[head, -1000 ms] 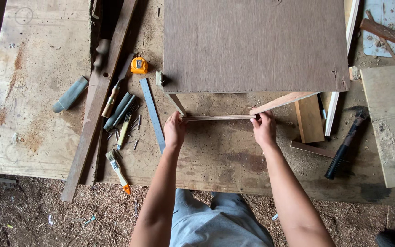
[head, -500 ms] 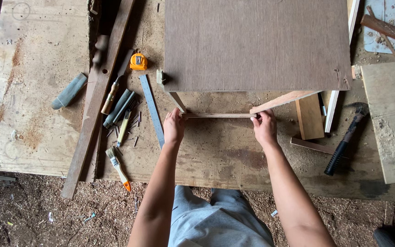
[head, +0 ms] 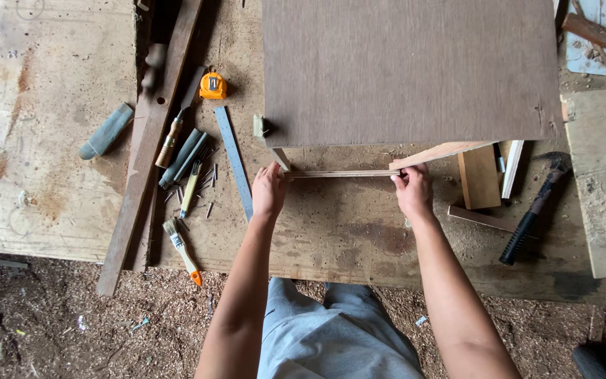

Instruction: The person measures and marks a thin wooden strip, then saws it to length. They fit the cut piece between two vertical wooden legs and hammer nails to secure it, forming a small wooden frame on a workbench.

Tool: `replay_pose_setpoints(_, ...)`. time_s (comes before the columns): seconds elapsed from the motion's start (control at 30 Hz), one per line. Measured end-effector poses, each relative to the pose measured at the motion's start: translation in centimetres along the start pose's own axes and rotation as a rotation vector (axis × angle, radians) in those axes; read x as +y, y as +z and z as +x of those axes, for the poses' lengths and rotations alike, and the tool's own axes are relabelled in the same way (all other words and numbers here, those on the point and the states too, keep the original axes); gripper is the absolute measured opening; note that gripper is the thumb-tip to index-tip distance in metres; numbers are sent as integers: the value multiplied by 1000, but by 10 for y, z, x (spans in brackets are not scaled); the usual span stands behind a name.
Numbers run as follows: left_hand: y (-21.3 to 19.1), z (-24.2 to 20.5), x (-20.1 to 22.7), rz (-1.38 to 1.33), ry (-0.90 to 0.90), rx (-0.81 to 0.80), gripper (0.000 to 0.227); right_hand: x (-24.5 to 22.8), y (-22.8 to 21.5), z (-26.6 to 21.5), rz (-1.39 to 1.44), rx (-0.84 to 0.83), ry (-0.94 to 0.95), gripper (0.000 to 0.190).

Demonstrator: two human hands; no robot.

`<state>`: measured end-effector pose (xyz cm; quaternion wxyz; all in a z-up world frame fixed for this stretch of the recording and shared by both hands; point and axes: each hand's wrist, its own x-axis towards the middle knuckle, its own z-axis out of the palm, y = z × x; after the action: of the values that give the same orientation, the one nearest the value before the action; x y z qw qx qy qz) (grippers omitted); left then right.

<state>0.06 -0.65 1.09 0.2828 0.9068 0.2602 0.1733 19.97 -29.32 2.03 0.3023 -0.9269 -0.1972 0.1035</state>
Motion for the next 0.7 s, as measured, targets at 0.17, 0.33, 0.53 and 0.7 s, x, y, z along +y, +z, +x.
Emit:
replay_pose_setpoints(0.17,-2,4,6,-31,-91,-14,27,-1,-5,5,72,34,-103,32)
replay_pose_setpoints(0.33,-5,4,8,-51,-91,-35,27,2,-7,5,81,23,-62,34)
replay_pose_setpoints(0.53,-2,-6,13,-68,-52,-29,26,18,0,1,30,17,-28,30)
replay_pose_setpoints(0.7,-5,2,13,-4,-63,-62,24,17,-3,9,24,-34,-50,33)
